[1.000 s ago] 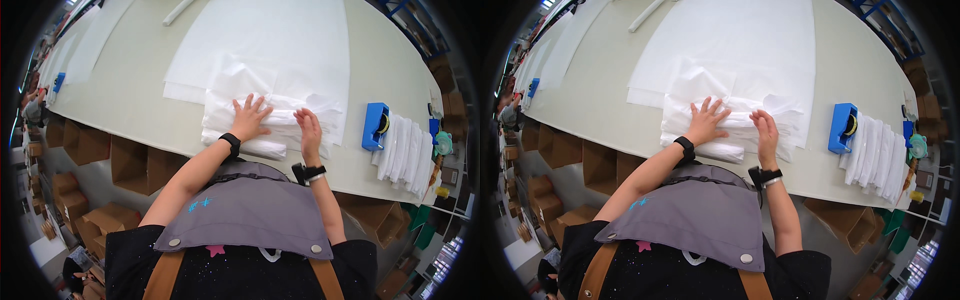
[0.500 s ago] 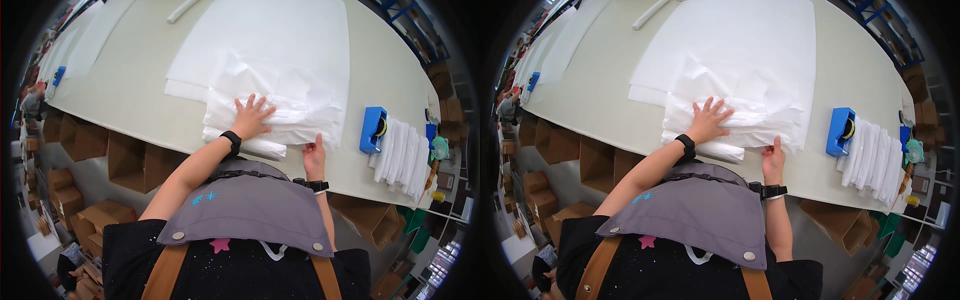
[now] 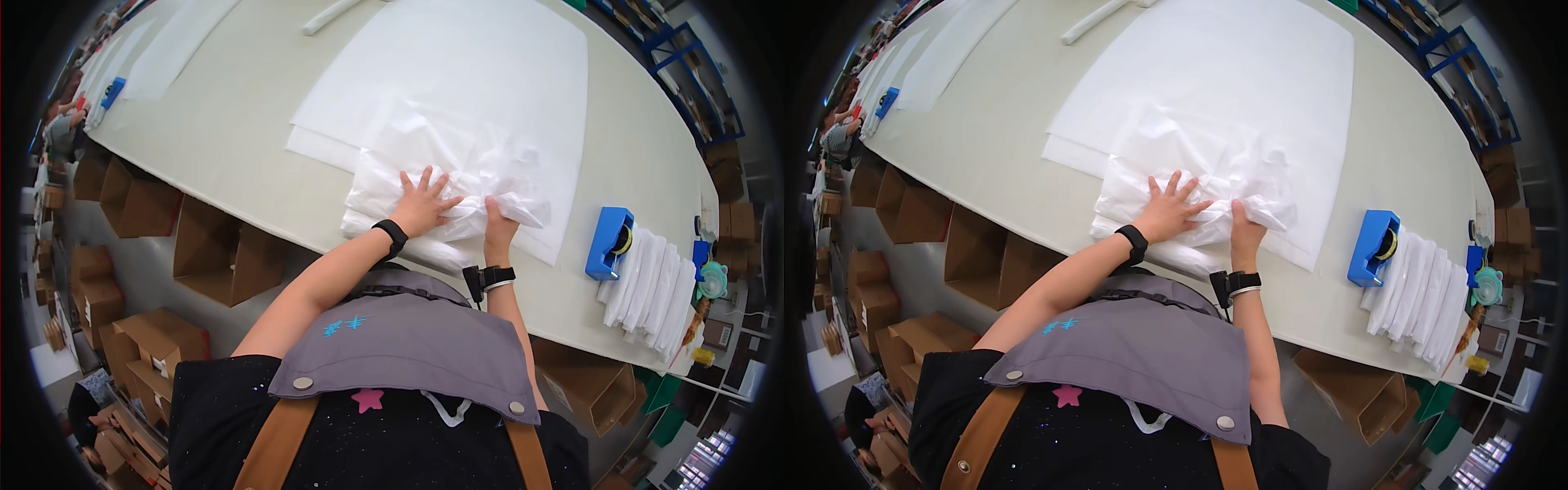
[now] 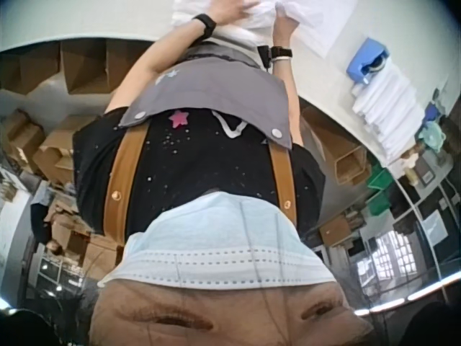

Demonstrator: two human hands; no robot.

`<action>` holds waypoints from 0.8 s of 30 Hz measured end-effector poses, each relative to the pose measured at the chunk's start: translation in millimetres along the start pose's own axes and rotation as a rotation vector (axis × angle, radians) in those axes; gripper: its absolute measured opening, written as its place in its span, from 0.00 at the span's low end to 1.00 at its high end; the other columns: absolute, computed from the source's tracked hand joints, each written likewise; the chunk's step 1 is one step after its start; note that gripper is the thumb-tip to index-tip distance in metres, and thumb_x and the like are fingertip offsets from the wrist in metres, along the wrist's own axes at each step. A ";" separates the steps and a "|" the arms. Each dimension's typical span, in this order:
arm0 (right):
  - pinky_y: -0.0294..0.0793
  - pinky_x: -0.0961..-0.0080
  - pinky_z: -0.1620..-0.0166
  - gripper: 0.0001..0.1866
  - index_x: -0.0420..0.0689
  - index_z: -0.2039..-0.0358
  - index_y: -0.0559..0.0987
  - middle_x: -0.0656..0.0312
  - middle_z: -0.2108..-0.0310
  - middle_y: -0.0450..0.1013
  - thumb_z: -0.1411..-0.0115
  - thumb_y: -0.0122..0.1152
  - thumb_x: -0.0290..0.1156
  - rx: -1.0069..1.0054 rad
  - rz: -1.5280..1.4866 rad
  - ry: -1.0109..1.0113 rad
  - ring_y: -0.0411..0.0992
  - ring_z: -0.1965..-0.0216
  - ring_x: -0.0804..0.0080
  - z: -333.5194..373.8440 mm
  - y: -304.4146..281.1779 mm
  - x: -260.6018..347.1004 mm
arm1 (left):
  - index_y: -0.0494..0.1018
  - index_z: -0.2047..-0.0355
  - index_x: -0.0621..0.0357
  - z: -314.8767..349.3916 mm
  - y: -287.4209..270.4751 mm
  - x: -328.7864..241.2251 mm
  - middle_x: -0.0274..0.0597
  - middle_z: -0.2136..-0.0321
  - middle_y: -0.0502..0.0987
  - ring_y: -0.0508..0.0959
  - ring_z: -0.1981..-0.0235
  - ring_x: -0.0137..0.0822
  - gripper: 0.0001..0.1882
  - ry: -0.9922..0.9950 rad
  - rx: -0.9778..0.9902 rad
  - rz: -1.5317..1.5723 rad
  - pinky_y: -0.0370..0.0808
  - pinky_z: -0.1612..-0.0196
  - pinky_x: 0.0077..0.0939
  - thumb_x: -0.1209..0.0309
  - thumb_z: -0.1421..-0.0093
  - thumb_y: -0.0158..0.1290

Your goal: The person repeatedly rolls white fabric or paper sheets into tight cylindrical bundles on a long table. They smooth the material, roll it tightly, and place the finished rolls into a cardboard box. The process is repeated multiple times with new sheets.

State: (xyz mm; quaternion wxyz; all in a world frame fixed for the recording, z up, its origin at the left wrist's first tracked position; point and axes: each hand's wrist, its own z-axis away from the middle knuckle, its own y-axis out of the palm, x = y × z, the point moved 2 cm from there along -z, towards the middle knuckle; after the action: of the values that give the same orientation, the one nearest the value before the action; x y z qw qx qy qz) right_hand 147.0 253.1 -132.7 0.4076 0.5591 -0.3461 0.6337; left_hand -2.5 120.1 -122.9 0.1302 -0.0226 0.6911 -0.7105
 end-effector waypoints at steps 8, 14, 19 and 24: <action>0.52 0.47 0.30 0.34 0.45 0.42 0.67 0.55 0.31 0.60 0.51 0.64 0.18 0.587 1.031 -0.793 0.53 0.28 0.53 12.7 58.0 51.0 | 0.62 0.33 0.41 10.3 12.6 15.3 0.43 0.32 0.60 0.56 0.30 0.54 0.41 -0.007 -0.051 0.289 0.36 0.38 0.84 0.45 0.45 0.59; 0.50 0.45 0.30 0.38 0.49 0.36 0.64 0.57 0.32 0.61 0.49 0.60 0.16 0.580 0.979 -0.667 0.53 0.28 0.56 6.6 55.5 36.6 | 0.58 0.31 0.50 13.1 -19.7 37.6 0.53 0.30 0.55 0.47 0.27 0.55 0.56 0.191 0.086 0.533 0.38 0.30 0.68 0.46 0.57 0.69; 0.49 0.42 0.30 0.45 0.59 0.32 0.63 0.58 0.32 0.60 0.51 0.61 0.16 0.657 1.107 -0.652 0.52 0.27 0.58 4.3 52.6 38.8 | 0.63 0.37 0.62 32.8 -61.7 64.2 0.56 0.35 0.62 0.51 0.28 0.54 0.52 0.191 0.070 0.121 0.44 0.29 0.65 0.49 0.59 0.69; 0.47 0.35 0.31 0.45 0.65 0.35 0.68 0.60 0.28 0.53 0.54 0.63 0.17 0.760 1.231 -0.660 0.46 0.26 0.51 9.4 64.5 46.5 | 0.63 0.36 0.58 38.0 -37.9 82.7 0.54 0.34 0.60 0.49 0.27 0.48 0.53 0.053 0.051 0.217 0.45 0.28 0.61 0.49 0.60 0.71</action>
State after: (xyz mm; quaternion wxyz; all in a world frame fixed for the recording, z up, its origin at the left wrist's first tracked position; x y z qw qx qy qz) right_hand 90.7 223.1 -84.3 -0.3578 0.5272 -0.4560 0.6214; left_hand -80.0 65.5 -96.1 0.1887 0.0746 0.6746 -0.7098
